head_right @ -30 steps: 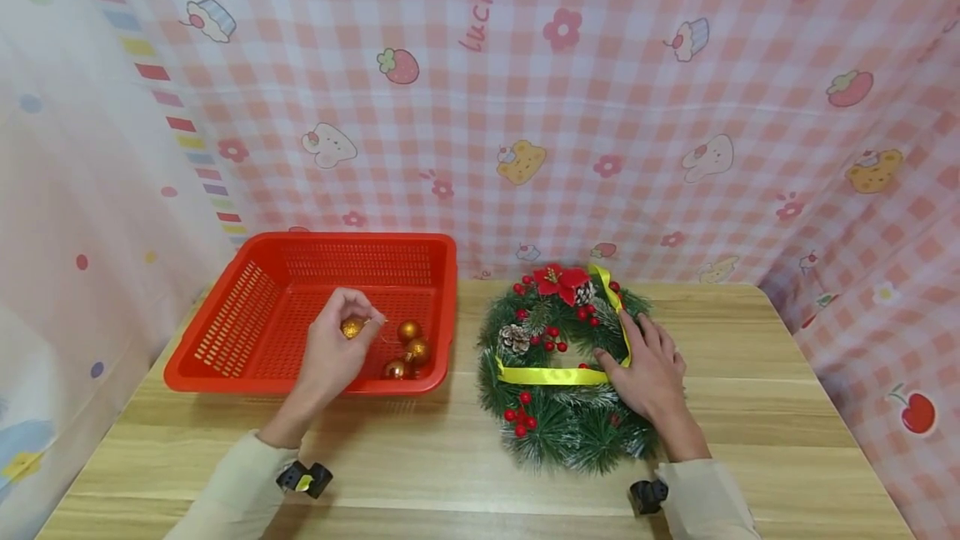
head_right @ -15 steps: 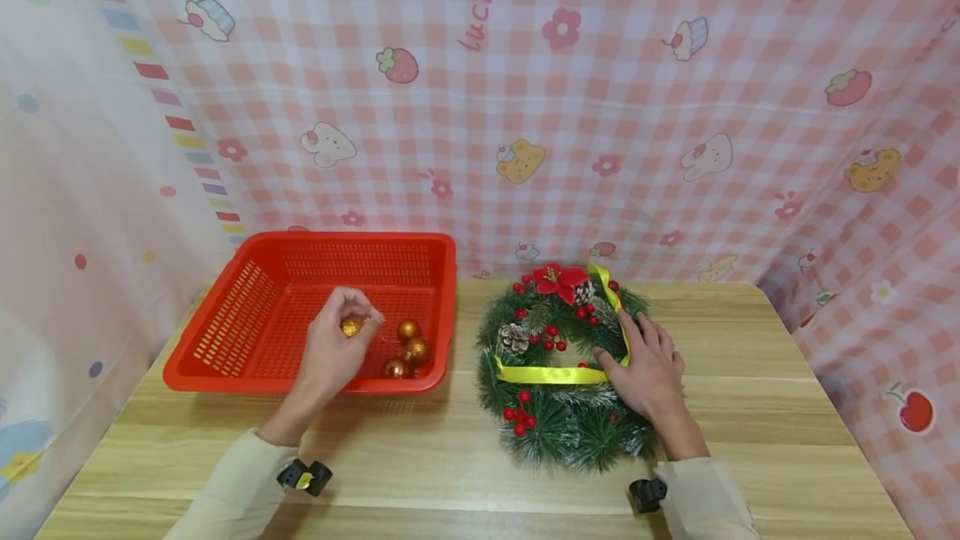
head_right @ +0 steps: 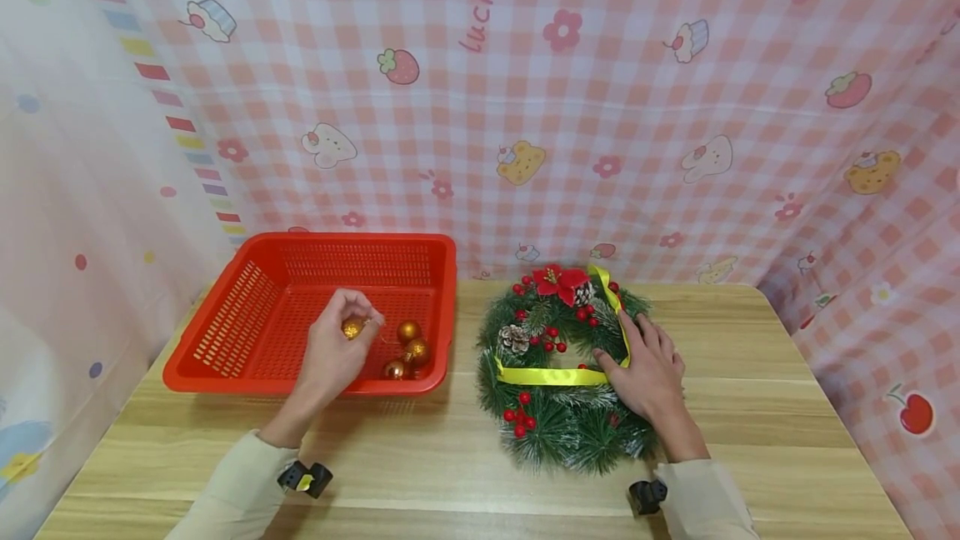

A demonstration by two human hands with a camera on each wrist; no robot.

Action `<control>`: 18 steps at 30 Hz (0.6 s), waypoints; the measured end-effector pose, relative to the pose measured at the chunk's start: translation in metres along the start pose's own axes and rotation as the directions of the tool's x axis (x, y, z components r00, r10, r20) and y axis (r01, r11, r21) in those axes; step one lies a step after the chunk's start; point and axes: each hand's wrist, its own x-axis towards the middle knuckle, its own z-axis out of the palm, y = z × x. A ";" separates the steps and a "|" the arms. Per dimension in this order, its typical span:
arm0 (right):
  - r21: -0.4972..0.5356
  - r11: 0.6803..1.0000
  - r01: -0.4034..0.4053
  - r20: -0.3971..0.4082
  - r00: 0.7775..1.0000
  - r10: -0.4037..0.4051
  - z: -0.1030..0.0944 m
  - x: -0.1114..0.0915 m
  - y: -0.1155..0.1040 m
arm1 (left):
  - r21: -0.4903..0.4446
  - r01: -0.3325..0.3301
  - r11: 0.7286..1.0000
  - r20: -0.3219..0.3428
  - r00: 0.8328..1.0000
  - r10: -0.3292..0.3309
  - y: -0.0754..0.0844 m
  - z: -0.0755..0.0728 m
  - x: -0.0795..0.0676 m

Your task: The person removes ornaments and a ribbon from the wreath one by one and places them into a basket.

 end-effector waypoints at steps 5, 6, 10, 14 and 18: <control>-0.002 1.000 0.004 -0.006 1.000 -0.004 0.000 -0.001 0.000 | 0.044 -0.012 0.999 0.006 1.000 0.012 0.001 0.001 0.000; -0.002 1.000 0.006 -0.007 1.000 -0.006 0.000 -0.001 0.000 | 0.062 -0.015 0.998 0.008 1.000 0.014 0.002 0.001 0.000; -0.003 1.000 0.008 -0.010 1.000 -0.008 0.000 -0.001 0.000 | 0.114 -0.020 0.993 0.025 1.000 0.017 0.006 0.003 -0.001; -0.007 1.000 0.007 -0.009 1.000 -0.007 0.000 -0.002 0.000 | 0.146 -0.025 0.989 0.085 0.996 0.012 0.011 0.010 -0.004; -0.004 1.000 0.003 -0.005 1.000 -0.003 0.000 -0.001 -0.001 | 0.183 -0.094 0.979 0.146 0.987 0.067 0.018 0.021 -0.008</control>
